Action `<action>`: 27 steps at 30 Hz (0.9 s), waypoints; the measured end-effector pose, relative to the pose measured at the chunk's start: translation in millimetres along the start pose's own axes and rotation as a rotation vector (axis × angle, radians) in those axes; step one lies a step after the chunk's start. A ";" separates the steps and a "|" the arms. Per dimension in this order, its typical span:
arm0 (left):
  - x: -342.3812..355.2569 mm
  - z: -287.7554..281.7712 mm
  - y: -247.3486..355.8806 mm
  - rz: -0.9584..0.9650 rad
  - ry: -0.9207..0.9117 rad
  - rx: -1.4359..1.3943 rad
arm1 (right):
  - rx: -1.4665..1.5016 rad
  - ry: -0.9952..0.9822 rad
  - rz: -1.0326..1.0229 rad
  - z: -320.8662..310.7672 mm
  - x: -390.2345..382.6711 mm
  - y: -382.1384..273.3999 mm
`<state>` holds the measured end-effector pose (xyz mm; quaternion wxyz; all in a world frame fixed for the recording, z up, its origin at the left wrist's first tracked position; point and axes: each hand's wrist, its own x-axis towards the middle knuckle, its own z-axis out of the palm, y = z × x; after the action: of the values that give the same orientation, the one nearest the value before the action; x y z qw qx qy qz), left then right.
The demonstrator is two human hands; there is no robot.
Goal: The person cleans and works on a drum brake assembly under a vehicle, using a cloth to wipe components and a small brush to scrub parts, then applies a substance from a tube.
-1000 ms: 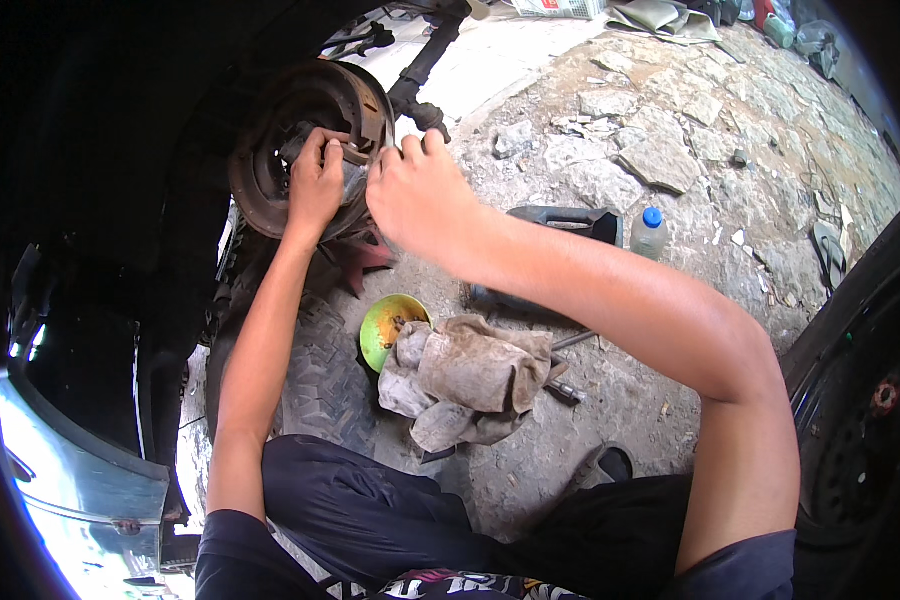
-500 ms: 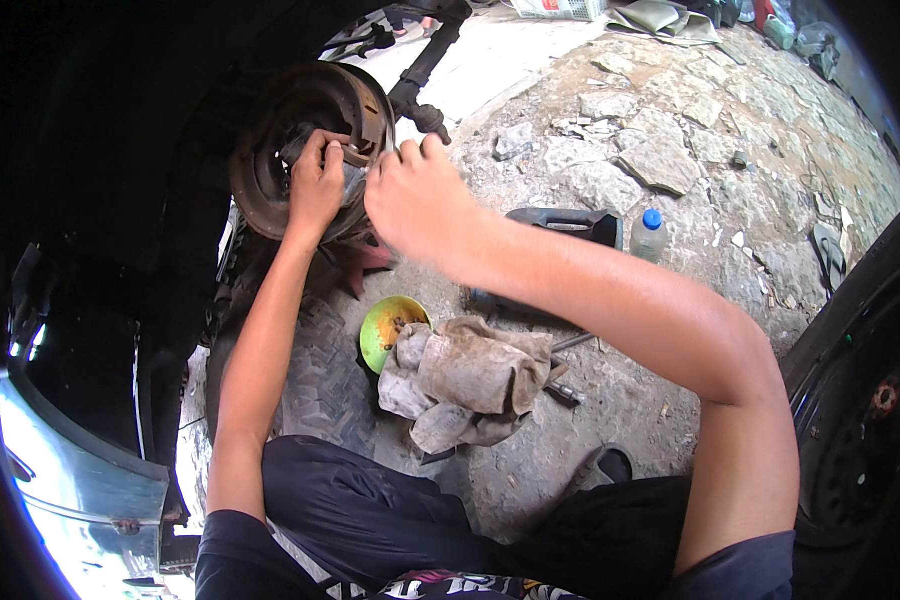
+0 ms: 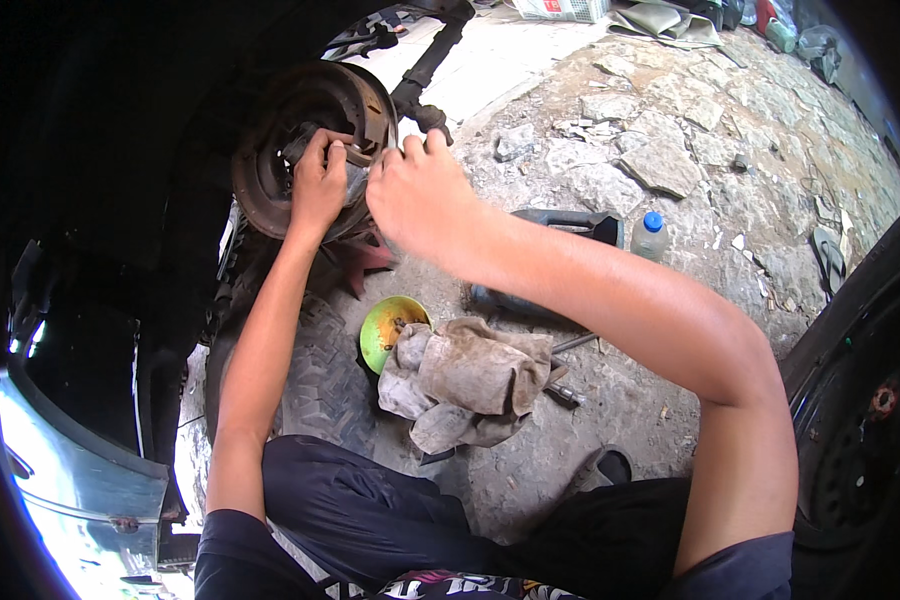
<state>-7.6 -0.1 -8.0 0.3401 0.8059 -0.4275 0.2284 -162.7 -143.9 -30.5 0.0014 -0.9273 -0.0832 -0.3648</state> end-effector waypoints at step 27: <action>-0.5 -0.5 -1.0 -0.001 0.002 0.015 | 0.014 0.001 0.011 3.0 1.9 3.4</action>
<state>-7.0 0.9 -8.4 0.3344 0.8085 -0.4250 0.2322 -158.7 -146.8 -31.3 0.0099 -0.9276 -0.0805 -0.3647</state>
